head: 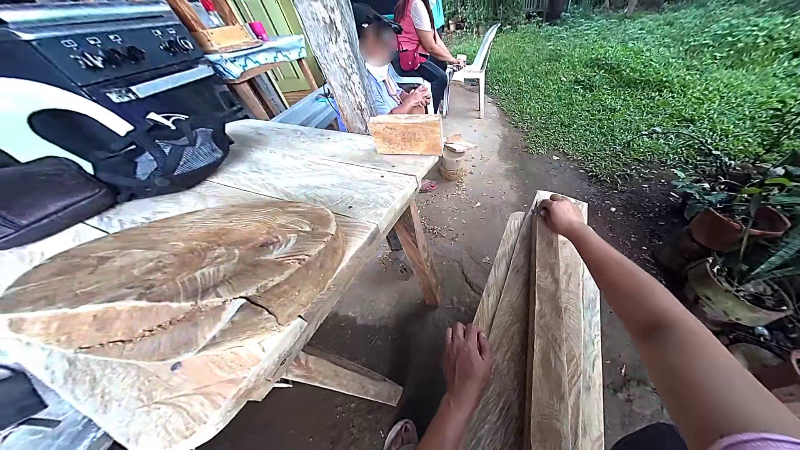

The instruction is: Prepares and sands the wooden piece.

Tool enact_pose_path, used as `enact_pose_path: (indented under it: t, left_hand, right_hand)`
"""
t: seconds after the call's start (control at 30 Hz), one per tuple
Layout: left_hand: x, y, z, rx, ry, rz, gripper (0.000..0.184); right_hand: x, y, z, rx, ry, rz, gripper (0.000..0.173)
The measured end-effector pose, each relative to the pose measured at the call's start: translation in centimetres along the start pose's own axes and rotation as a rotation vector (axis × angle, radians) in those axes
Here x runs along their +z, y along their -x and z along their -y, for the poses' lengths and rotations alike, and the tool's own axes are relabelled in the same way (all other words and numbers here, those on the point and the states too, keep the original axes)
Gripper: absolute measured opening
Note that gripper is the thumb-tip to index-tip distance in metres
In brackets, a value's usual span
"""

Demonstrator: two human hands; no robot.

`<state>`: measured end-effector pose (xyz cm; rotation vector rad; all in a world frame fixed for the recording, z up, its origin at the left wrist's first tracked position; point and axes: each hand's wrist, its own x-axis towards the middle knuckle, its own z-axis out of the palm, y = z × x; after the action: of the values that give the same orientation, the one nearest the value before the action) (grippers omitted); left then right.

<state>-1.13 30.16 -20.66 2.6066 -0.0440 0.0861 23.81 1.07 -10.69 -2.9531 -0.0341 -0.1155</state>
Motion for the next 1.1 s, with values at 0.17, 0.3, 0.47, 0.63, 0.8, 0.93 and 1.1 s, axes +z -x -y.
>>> enact_pose_path:
  t: [0.17,0.3,0.47,0.63,0.8,0.93,1.1]
  left_hand:
    - [0.0,0.0,-0.2,0.007,-0.031,-0.003,0.032]
    - [0.0,-0.1,-0.2,-0.01,-0.028,0.01,0.034]
    - [-0.2,0.1,-0.5,-0.025,0.001,0.061,0.034]
    - [0.0,0.2,-0.2,0.004,0.025,0.011,0.033]
    - [0.0,0.3,0.0,0.01,0.043,0.001,0.033]
    - [-0.3,0.3,-0.1,-0.014,0.036,0.017,0.034]
    - [-0.2,0.1,-0.2,-0.027,0.017,0.026,0.033]
  right_hand:
    - [0.2,-0.2,0.5,0.069,-0.069,-0.025,0.026]
    - [1.1,4.8,0.9,-0.047,-0.069,-0.051,0.024]
    - [1.5,18.8,2.9,-0.302,-0.124,0.043,0.031]
    - [2.3,32.7,4.9,-0.647,-0.187,-0.159,0.022]
    - [2.7,30.2,3.5,-0.701,-0.062,-0.262,0.024]
    - [0.5,18.8,2.0,-0.464,-0.03,-0.042,0.026]
    - [-0.4,4.5,-0.5,-0.076,0.013,-0.008,0.023]
